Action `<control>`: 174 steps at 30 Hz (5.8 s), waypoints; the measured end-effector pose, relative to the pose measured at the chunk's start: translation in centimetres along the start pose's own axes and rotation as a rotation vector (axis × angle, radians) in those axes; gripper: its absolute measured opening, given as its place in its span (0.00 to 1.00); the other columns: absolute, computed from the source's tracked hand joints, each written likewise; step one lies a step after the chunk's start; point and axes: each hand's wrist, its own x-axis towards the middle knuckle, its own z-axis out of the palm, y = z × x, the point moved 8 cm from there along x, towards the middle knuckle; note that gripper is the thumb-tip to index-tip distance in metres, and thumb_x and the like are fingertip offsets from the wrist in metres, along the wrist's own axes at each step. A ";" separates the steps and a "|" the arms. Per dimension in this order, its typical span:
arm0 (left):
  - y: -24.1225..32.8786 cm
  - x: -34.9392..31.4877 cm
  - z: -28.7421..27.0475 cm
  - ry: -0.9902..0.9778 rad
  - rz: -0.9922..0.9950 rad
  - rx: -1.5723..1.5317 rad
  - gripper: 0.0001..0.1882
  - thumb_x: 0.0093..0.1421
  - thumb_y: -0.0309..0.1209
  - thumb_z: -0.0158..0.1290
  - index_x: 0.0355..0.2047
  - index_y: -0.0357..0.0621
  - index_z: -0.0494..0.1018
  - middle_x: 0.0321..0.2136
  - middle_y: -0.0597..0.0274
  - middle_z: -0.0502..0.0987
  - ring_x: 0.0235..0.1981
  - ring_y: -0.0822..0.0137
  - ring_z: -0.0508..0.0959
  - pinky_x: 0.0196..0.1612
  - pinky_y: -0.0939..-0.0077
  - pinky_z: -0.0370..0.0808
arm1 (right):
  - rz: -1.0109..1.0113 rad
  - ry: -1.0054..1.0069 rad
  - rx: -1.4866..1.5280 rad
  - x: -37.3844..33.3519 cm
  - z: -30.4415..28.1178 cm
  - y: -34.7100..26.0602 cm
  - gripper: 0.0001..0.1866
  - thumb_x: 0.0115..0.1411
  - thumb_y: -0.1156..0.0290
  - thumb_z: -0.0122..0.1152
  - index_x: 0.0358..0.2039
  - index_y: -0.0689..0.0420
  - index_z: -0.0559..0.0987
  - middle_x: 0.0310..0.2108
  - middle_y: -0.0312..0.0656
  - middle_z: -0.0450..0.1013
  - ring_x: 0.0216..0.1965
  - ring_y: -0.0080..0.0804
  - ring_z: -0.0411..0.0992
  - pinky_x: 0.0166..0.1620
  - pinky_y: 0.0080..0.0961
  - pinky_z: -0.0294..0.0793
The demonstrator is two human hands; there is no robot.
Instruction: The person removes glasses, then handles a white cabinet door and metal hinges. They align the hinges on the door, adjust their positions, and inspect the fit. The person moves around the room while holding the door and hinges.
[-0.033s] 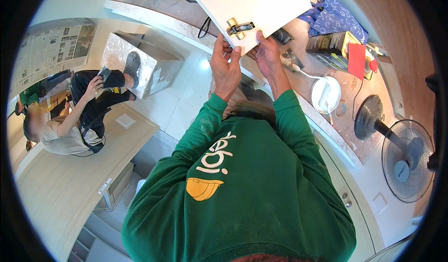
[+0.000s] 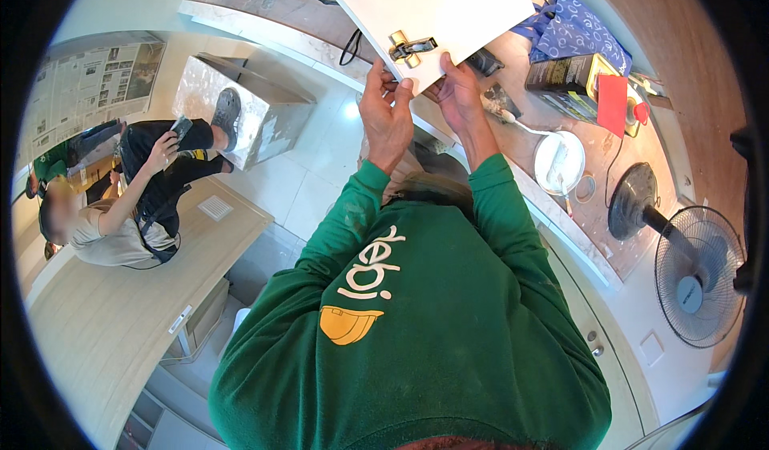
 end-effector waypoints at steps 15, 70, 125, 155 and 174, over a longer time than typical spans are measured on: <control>-0.2 0.2 0.0 -0.052 0.020 -0.073 0.26 0.79 0.30 0.59 0.71 0.28 0.71 0.44 0.54 0.84 0.42 0.64 0.85 0.49 0.67 0.86 | -0.031 0.021 0.001 -0.3 0.4 -0.4 0.24 0.81 0.56 0.66 0.67 0.58 0.75 0.60 0.43 0.83 0.56 0.38 0.86 0.56 0.43 0.90; -1.5 2.3 -0.9 -0.098 -0.043 -0.134 0.17 0.75 0.25 0.66 0.58 0.28 0.76 0.41 0.57 0.85 0.40 0.71 0.84 0.43 0.76 0.84 | -0.076 0.085 -0.021 -0.8 0.5 -0.7 0.25 0.80 0.55 0.68 0.66 0.58 0.77 0.60 0.41 0.83 0.57 0.36 0.84 0.59 0.43 0.88; -0.4 4.3 -1.3 -0.049 -0.170 -0.043 0.18 0.79 0.37 0.63 0.37 0.31 0.81 0.24 0.57 0.84 0.22 0.72 0.83 0.24 0.73 0.79 | -0.069 0.100 0.015 -0.6 0.0 -0.5 0.23 0.78 0.57 0.70 0.65 0.56 0.78 0.58 0.40 0.83 0.57 0.33 0.84 0.58 0.41 0.87; 1.1 7.2 -2.7 0.004 -0.144 0.046 0.17 0.78 0.37 0.65 0.39 0.33 0.81 0.29 0.55 0.86 0.27 0.71 0.85 0.30 0.71 0.87 | -0.047 0.108 -0.014 -1.1 0.2 -0.7 0.24 0.79 0.57 0.69 0.66 0.57 0.77 0.61 0.40 0.83 0.58 0.35 0.83 0.62 0.43 0.85; 4.9 14.3 -4.6 0.207 -0.019 0.102 0.24 0.74 0.39 0.70 0.25 0.31 0.82 0.18 0.60 0.81 0.18 0.72 0.79 0.23 0.71 0.77 | -0.026 0.087 -0.013 -0.8 -0.3 -0.3 0.23 0.81 0.57 0.66 0.67 0.57 0.76 0.60 0.40 0.83 0.56 0.33 0.84 0.58 0.42 0.87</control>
